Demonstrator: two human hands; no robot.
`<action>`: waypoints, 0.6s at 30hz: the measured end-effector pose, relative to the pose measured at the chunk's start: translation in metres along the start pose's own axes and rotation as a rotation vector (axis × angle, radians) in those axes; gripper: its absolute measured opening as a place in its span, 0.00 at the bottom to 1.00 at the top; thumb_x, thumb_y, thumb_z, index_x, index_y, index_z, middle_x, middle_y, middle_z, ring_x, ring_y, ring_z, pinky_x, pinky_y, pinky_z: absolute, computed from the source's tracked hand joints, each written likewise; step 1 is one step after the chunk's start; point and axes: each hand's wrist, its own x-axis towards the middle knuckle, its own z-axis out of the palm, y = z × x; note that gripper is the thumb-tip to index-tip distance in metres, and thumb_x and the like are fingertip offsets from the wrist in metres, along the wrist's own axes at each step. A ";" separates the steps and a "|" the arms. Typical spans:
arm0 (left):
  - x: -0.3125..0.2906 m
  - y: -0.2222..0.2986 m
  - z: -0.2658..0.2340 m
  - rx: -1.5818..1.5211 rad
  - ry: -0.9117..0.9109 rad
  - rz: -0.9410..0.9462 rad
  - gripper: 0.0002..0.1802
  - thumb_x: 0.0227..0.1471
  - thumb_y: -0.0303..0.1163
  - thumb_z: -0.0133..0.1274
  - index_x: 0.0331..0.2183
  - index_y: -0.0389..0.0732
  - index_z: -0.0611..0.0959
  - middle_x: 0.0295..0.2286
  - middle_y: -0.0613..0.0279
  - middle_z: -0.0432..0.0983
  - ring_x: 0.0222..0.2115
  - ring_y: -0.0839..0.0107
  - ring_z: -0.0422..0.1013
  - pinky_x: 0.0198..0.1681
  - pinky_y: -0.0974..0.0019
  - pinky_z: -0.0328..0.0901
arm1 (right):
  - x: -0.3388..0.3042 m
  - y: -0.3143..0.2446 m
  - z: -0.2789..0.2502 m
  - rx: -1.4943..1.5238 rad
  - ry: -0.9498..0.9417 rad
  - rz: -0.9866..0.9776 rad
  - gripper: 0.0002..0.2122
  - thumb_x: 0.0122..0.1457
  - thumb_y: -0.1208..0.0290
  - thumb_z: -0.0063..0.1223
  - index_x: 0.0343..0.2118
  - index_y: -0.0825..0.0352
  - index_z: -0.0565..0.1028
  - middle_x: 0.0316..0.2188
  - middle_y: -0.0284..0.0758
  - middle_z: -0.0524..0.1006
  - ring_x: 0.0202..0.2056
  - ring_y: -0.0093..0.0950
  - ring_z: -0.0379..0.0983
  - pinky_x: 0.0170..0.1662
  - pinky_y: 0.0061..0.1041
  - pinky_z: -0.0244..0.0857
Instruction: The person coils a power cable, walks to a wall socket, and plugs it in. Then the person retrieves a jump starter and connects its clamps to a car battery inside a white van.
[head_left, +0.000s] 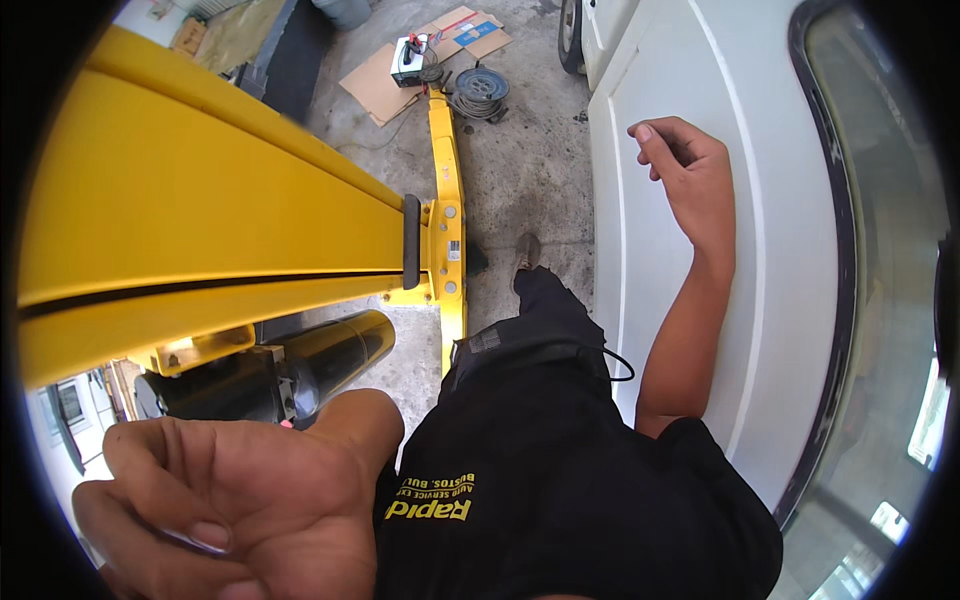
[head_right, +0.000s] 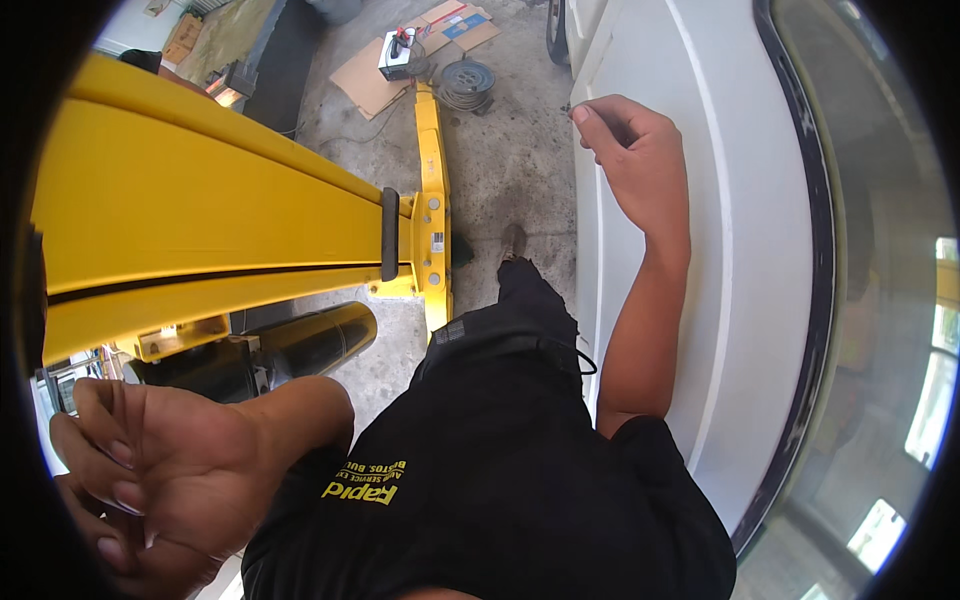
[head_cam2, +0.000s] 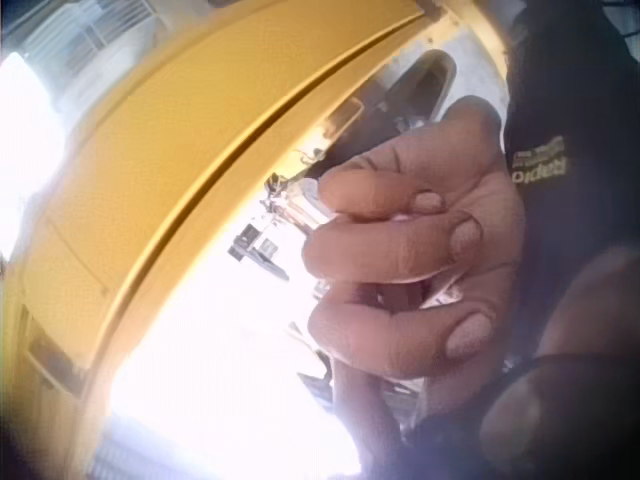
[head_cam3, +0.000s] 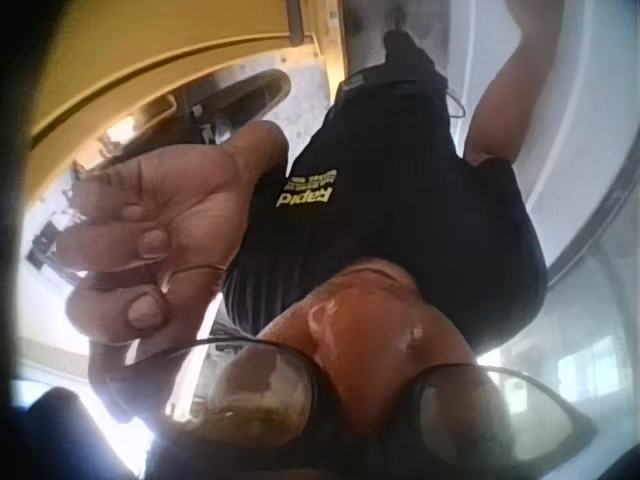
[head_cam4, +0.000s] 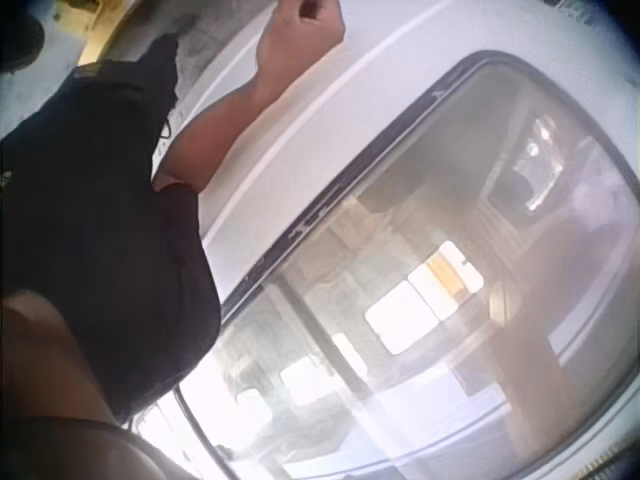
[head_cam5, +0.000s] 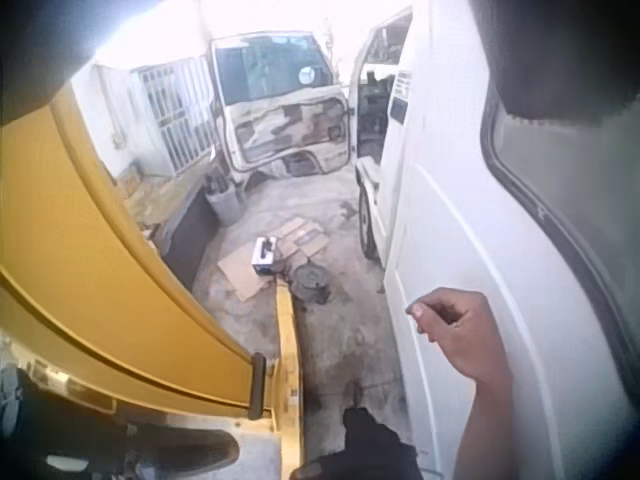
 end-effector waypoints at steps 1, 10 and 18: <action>0.015 -0.018 -0.002 0.141 0.047 0.009 0.15 0.75 0.51 0.40 0.58 0.81 0.74 0.38 0.83 0.74 0.30 0.78 0.63 0.36 0.70 0.57 | 0.041 0.005 0.004 -0.004 -0.031 -0.008 0.14 0.67 0.60 0.62 0.40 0.70 0.85 0.26 0.29 0.81 0.29 0.19 0.74 0.35 0.22 0.67; 0.112 -0.196 -0.045 0.269 0.337 -0.012 0.07 0.72 0.47 0.47 0.49 0.67 0.77 0.36 0.83 0.74 0.29 0.79 0.61 0.36 0.68 0.56 | 0.299 0.066 0.064 -0.031 -0.336 0.141 0.17 0.65 0.59 0.62 0.43 0.72 0.84 0.27 0.35 0.83 0.28 0.23 0.77 0.35 0.27 0.72; 0.085 -0.493 -0.091 0.553 0.914 -0.428 0.17 0.72 0.36 0.48 0.49 0.30 0.77 0.28 0.58 0.77 0.25 0.77 0.66 0.27 0.76 0.57 | 0.494 0.249 0.138 -0.361 -0.550 0.430 0.15 0.61 0.61 0.64 0.37 0.72 0.85 0.26 0.42 0.84 0.30 0.35 0.82 0.38 0.36 0.74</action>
